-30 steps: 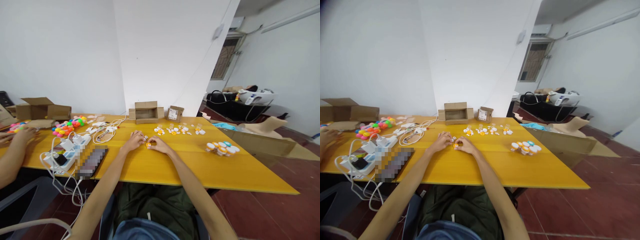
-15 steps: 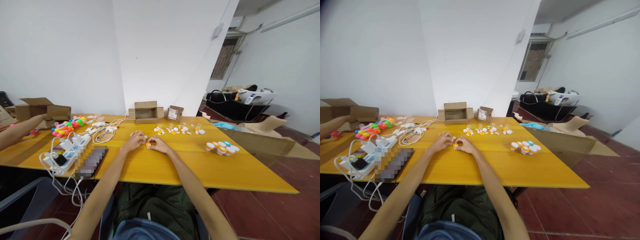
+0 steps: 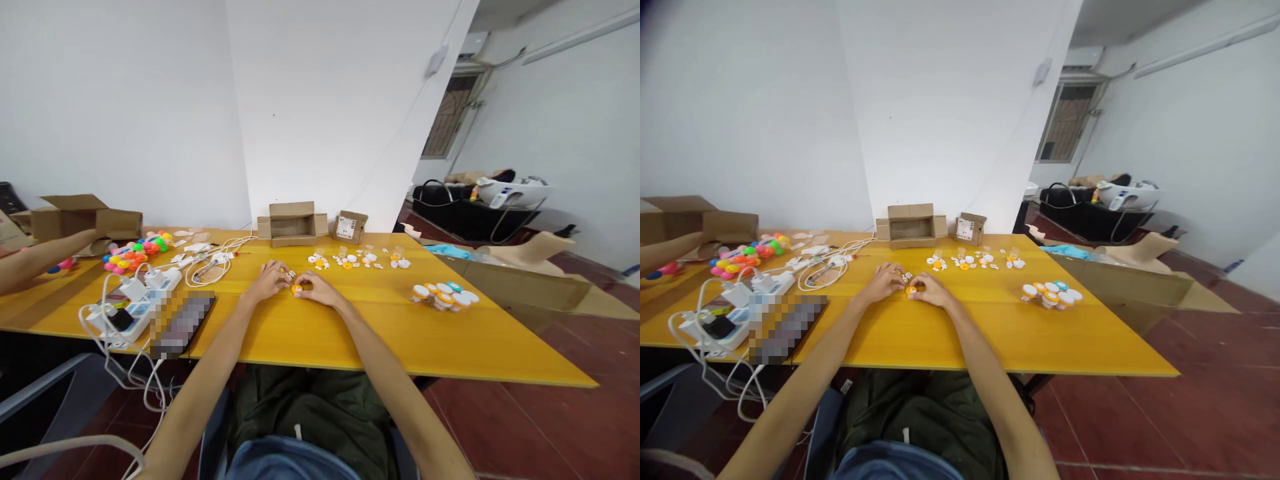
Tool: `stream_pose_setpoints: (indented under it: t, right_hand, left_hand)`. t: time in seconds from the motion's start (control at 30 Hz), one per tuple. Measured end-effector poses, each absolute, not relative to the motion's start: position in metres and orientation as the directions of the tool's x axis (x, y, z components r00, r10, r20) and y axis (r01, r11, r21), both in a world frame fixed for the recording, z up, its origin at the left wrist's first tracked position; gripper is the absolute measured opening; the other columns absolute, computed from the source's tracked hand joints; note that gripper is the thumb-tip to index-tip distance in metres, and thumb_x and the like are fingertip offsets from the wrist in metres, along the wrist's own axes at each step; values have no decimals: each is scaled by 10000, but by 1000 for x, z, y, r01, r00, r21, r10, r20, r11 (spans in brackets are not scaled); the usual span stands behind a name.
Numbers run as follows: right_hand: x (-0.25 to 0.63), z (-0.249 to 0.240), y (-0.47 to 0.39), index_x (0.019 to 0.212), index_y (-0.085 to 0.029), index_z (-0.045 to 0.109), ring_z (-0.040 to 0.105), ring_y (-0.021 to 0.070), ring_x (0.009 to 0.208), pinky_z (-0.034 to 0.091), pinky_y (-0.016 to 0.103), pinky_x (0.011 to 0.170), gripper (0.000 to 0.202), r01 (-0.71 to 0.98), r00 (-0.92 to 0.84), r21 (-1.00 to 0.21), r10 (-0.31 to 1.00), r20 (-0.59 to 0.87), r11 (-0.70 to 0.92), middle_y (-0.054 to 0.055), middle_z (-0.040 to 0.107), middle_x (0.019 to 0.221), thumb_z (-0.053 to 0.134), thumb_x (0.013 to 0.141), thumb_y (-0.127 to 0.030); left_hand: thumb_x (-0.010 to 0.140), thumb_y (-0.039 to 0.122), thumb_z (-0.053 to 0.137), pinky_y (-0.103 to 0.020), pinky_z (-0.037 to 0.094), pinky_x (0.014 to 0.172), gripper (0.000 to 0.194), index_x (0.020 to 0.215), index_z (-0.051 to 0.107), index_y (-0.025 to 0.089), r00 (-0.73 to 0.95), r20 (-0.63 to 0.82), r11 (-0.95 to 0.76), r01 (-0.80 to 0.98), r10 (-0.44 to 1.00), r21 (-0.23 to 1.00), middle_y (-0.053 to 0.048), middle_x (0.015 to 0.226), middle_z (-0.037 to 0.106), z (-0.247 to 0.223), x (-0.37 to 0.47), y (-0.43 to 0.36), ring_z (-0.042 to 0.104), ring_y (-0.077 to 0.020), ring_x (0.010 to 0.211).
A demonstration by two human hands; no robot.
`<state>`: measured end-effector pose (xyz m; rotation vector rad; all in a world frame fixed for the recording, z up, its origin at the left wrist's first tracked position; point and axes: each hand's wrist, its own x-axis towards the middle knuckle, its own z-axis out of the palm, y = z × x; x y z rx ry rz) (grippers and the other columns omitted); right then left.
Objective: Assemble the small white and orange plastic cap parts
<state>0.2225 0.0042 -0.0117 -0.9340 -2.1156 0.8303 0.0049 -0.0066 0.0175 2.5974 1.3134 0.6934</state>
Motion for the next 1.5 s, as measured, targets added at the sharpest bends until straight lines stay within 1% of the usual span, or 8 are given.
stream_pose_setpoints:
  t: [0.2, 0.4, 0.5, 0.73, 0.9, 1.1, 1.5]
  right_hand:
    - [224, -14, 6, 904, -227, 717, 618, 211, 937, 496, 384, 915, 238, 350, -529, -750, 779, 337, 561, 24, 656, 960, 817, 705, -314]
    - [224, -14, 6, 906, -236, 717, 620, 213, 935, 501, 383, 907, 246, 350, -530, -747, 777, 339, 565, 24, 657, 955, 823, 704, -329]
    - [223, -15, 7, 906, -236, 719, 619, 212, 939, 498, 383, 912, 254, 356, -525, -748, 782, 335, 560, 23, 656, 958, 827, 698, -333]
    - [223, -18, 9, 912, -231, 709, 615, 205, 932, 492, 372, 905, 267, 359, -522, -750, 785, 332, 556, 16, 646, 954, 823, 693, -333]
    - [223, -21, 12, 909, -229, 707, 618, 208, 929, 492, 374, 898, 285, 354, -522, -743, 779, 346, 567, 17, 658, 962, 830, 686, -357]
    - [223, -23, 12, 916, -239, 707, 619, 207, 932, 493, 371, 902, 283, 354, -520, -741, 779, 351, 570, 17, 661, 980, 822, 699, -379]
    - [222, -18, 10, 898, -231, 704, 618, 210, 934, 488, 372, 904, 272, 359, -521, -756, 790, 324, 547, 16, 646, 956, 830, 678, -329]
  left_hand:
    - [856, 211, 688, -460, 353, 1051, 84, 843, 740, 275, 474, 317, -568, 727, 822, 387, -27, 1156, 613, 16, 7, -6, 464, -253, 1172]
    - [854, 268, 702, -477, 339, 1052, 49, 865, 742, 293, 440, 316, -540, 720, 841, 436, -21, 1174, 620, 13, 6, -4, 452, -262, 1186]
    - [868, 292, 689, -474, 339, 1054, 55, 858, 742, 293, 431, 321, -536, 710, 843, 457, -17, 1167, 622, 13, 7, -4, 456, -258, 1183]
    - [895, 289, 650, -453, 354, 1069, 103, 844, 735, 260, 446, 341, -561, 670, 828, 485, -33, 1153, 631, 15, 12, -4, 486, -247, 1160]
    - [915, 303, 609, -452, 354, 1095, 147, 860, 740, 263, 493, 321, -588, 651, 808, 480, -44, 1143, 637, 11, 14, -3, 478, -249, 1170]
    - [916, 300, 601, -464, 334, 1115, 148, 873, 740, 275, 490, 325, -588, 657, 809, 472, -41, 1154, 633, 7, 16, -3, 454, -253, 1183]
    - [921, 274, 587, -453, 334, 1105, 146, 850, 714, 264, 487, 333, -590, 673, 808, 447, -36, 1151, 630, 8, 19, -6, 452, -247, 1184]
